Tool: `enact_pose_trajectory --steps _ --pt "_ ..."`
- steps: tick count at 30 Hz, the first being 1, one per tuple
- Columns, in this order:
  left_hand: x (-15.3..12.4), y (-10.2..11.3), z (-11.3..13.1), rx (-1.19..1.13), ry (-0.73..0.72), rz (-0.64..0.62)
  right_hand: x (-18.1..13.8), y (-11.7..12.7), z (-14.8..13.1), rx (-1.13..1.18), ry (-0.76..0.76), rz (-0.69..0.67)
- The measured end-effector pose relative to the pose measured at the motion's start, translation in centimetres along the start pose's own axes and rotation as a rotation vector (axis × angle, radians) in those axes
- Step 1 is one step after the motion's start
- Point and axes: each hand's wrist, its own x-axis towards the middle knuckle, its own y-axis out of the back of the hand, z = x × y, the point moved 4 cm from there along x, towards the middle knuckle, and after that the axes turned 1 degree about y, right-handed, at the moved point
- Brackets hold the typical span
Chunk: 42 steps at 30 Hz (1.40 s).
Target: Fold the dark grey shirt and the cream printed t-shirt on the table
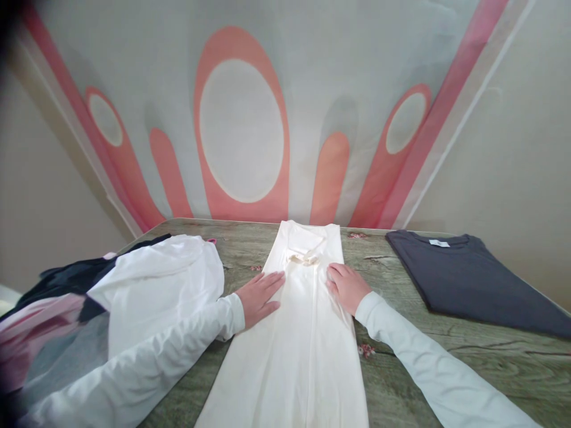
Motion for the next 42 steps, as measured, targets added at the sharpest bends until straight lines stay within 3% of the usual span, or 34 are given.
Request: enact_pose_trajectory --steps 4,12,18,21,24,26,30,42 --pt "1.8 -0.2 -0.4 0.013 0.004 -0.006 1.3 -0.5 1.0 -0.031 0.005 -0.048" --pt "7.0 -0.2 -2.4 -0.005 0.087 -0.043 6.2 -2.3 5.6 -0.044 -0.080 -0.166" --pt "9.7 -0.6 -4.4 -0.174 0.119 0.011 7.8 -2.0 6.5 -0.018 -0.083 -0.117" --pt "10.1 0.0 -7.2 -0.400 0.288 0.182 7.5 -1.6 7.5 0.087 -0.124 -0.059" --pt "10.1 0.7 -10.5 -0.593 0.588 0.365 7.1 -1.4 9.1 0.224 -0.359 0.045" --pt "10.6 0.9 -11.8 -0.688 0.666 0.369 7.1 -1.7 9.8 0.322 -0.506 0.046" --pt "12.8 1.4 -12.4 -0.708 0.623 0.315 8.3 -2.3 10.1 0.379 -0.571 -0.031" --pt "17.4 1.0 -13.6 -0.484 0.524 0.383 12.3 -2.7 12.0 0.246 -0.611 0.179"
